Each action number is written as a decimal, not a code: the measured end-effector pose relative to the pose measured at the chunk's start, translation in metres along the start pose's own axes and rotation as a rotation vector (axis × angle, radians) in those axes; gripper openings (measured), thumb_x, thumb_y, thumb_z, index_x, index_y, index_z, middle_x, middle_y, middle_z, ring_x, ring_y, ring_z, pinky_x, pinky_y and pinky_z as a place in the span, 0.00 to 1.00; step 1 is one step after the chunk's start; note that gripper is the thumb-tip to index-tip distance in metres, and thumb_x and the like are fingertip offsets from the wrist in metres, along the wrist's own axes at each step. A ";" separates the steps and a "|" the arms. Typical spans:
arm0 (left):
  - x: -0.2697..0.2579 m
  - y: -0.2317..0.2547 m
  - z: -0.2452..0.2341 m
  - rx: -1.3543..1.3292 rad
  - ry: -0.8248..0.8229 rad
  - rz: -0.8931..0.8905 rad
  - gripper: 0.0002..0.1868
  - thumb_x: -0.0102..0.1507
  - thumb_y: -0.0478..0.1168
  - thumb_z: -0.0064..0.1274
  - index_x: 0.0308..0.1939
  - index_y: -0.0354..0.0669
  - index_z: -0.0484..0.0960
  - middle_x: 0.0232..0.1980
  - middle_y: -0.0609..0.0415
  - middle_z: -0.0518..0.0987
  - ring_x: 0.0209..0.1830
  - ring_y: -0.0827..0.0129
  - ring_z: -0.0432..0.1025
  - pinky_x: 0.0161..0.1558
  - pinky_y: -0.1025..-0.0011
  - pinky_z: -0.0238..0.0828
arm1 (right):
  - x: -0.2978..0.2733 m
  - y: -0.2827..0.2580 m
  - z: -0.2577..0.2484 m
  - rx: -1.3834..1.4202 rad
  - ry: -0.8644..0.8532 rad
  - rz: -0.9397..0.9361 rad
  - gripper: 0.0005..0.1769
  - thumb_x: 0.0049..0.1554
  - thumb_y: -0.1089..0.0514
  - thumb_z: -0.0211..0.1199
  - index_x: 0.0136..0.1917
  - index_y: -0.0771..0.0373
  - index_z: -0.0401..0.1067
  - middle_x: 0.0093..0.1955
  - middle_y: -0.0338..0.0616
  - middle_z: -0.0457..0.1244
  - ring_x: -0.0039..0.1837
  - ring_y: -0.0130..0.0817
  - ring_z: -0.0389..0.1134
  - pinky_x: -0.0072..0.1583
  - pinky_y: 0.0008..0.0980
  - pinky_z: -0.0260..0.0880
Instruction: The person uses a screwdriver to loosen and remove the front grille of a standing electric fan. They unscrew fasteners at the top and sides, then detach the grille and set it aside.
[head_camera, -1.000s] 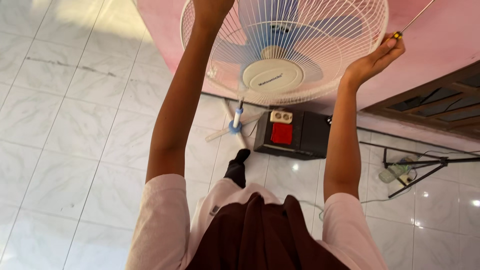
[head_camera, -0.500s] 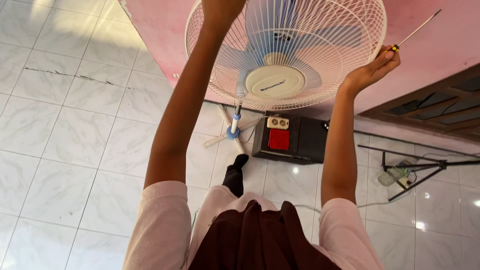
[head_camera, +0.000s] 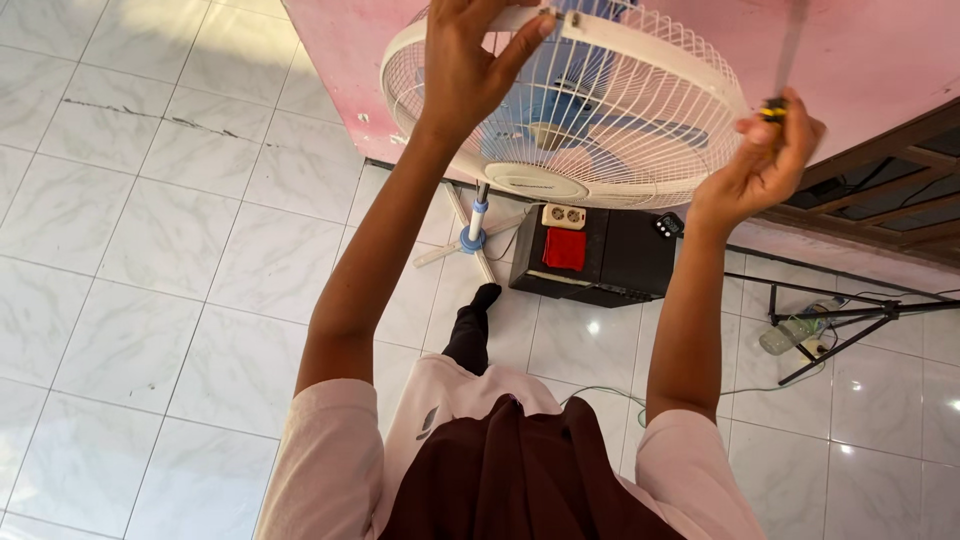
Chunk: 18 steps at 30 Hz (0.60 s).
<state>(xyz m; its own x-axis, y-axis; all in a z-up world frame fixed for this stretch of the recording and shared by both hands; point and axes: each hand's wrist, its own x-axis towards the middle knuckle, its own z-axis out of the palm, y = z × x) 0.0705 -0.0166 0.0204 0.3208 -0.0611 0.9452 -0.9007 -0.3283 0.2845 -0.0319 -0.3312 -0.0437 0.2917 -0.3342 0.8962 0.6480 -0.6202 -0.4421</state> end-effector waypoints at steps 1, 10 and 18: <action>-0.003 0.005 0.001 0.010 -0.012 0.006 0.14 0.66 0.49 0.66 0.46 0.43 0.87 0.44 0.55 0.85 0.45 0.62 0.74 0.47 0.59 0.69 | 0.003 -0.015 0.003 0.014 -0.066 0.004 0.19 0.70 0.50 0.59 0.64 0.67 0.73 0.51 0.43 0.61 0.46 0.28 0.64 0.45 0.29 0.69; -0.022 0.022 -0.007 0.069 0.013 -0.015 0.14 0.67 0.51 0.67 0.43 0.45 0.86 0.42 0.58 0.74 0.43 0.65 0.68 0.45 0.64 0.64 | 0.011 -0.089 0.013 0.057 -0.392 0.021 0.11 0.72 0.57 0.66 0.61 0.67 0.76 0.57 0.46 0.63 0.54 0.32 0.72 0.56 0.29 0.78; -0.018 0.023 -0.022 -0.001 -0.053 -0.006 0.13 0.63 0.45 0.64 0.47 0.44 0.86 0.45 0.56 0.73 0.45 0.64 0.64 0.49 0.63 0.60 | 0.019 -0.091 0.009 -0.014 -0.446 -0.026 0.12 0.73 0.55 0.66 0.62 0.66 0.76 0.57 0.45 0.61 0.52 0.29 0.68 0.52 0.26 0.72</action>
<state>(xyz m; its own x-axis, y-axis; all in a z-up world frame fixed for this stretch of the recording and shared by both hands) 0.0378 -0.0018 0.0137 0.3412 -0.1088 0.9337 -0.8990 -0.3278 0.2904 -0.0792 -0.2750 0.0133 0.5521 0.0188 0.8336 0.6507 -0.6347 -0.4167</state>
